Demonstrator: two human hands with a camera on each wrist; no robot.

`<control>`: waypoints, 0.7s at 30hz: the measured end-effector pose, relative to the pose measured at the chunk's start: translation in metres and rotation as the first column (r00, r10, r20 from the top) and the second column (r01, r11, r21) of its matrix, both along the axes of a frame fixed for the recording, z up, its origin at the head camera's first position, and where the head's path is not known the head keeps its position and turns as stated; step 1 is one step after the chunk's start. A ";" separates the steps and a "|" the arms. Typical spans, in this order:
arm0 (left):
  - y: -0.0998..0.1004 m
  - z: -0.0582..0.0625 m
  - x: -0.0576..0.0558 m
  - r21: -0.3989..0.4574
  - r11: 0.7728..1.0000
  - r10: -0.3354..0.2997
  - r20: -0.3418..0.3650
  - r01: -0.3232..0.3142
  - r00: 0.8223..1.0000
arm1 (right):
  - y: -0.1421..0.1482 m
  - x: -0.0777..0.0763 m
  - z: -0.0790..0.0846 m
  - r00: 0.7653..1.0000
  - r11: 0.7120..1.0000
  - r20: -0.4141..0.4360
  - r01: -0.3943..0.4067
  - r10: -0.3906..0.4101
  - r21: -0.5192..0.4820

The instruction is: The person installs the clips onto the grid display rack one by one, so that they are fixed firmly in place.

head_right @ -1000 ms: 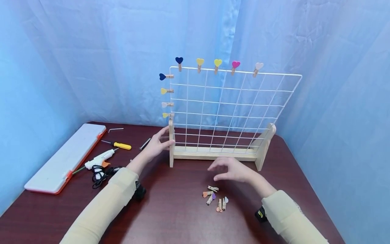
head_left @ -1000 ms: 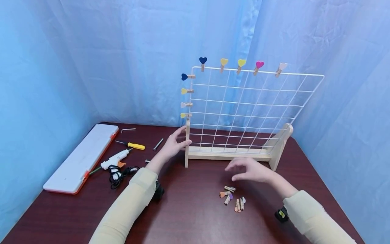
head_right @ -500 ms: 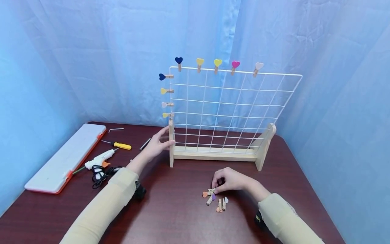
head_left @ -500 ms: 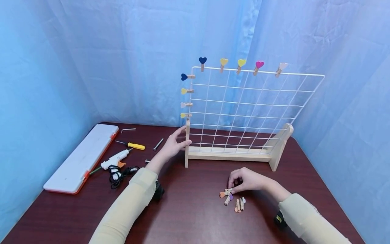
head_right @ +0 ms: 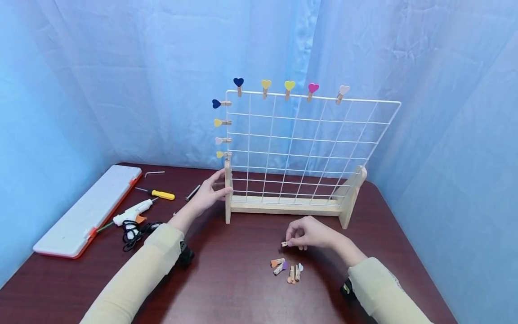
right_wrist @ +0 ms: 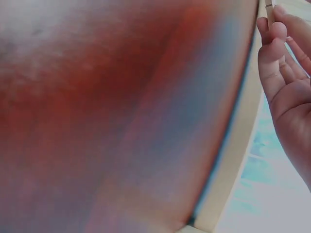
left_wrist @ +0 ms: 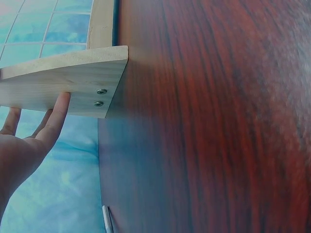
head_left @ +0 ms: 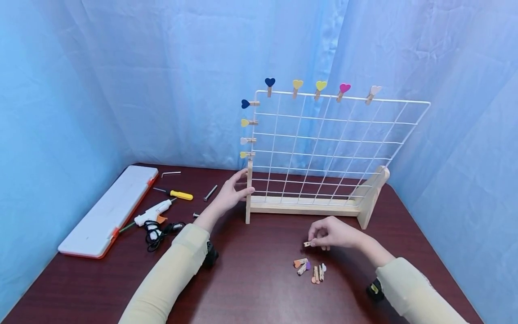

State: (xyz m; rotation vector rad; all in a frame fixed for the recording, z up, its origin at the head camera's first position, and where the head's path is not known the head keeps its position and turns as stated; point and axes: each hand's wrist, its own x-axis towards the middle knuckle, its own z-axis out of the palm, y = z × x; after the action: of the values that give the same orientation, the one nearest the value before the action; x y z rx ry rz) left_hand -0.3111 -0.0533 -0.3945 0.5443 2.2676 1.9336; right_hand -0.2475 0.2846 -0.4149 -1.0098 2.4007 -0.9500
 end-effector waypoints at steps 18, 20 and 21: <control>0.001 -0.018 -0.012 0.023 1.000 0.020 -0.003 -0.020 1.000 | 0.032 -0.005 0.144 0.842 0.953 -0.465 0.171 -0.273 -0.250; 0.001 -0.012 -0.008 0.029 1.000 0.005 -0.005 -0.005 1.000 | 0.034 -0.002 0.165 0.811 0.937 -0.501 0.159 -0.303 -0.310; 0.001 -0.010 -0.006 0.032 0.999 -0.002 -0.002 0.002 1.000 | 0.035 0.000 0.175 0.795 0.931 -0.523 0.135 -0.306 -0.339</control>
State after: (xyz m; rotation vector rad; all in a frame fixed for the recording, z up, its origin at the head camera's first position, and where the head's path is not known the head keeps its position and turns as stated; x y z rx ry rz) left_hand -0.3170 -0.0528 -0.4044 0.5523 2.2407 1.9722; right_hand -0.2476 0.3195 -0.2402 -1.2806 2.9943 -1.2497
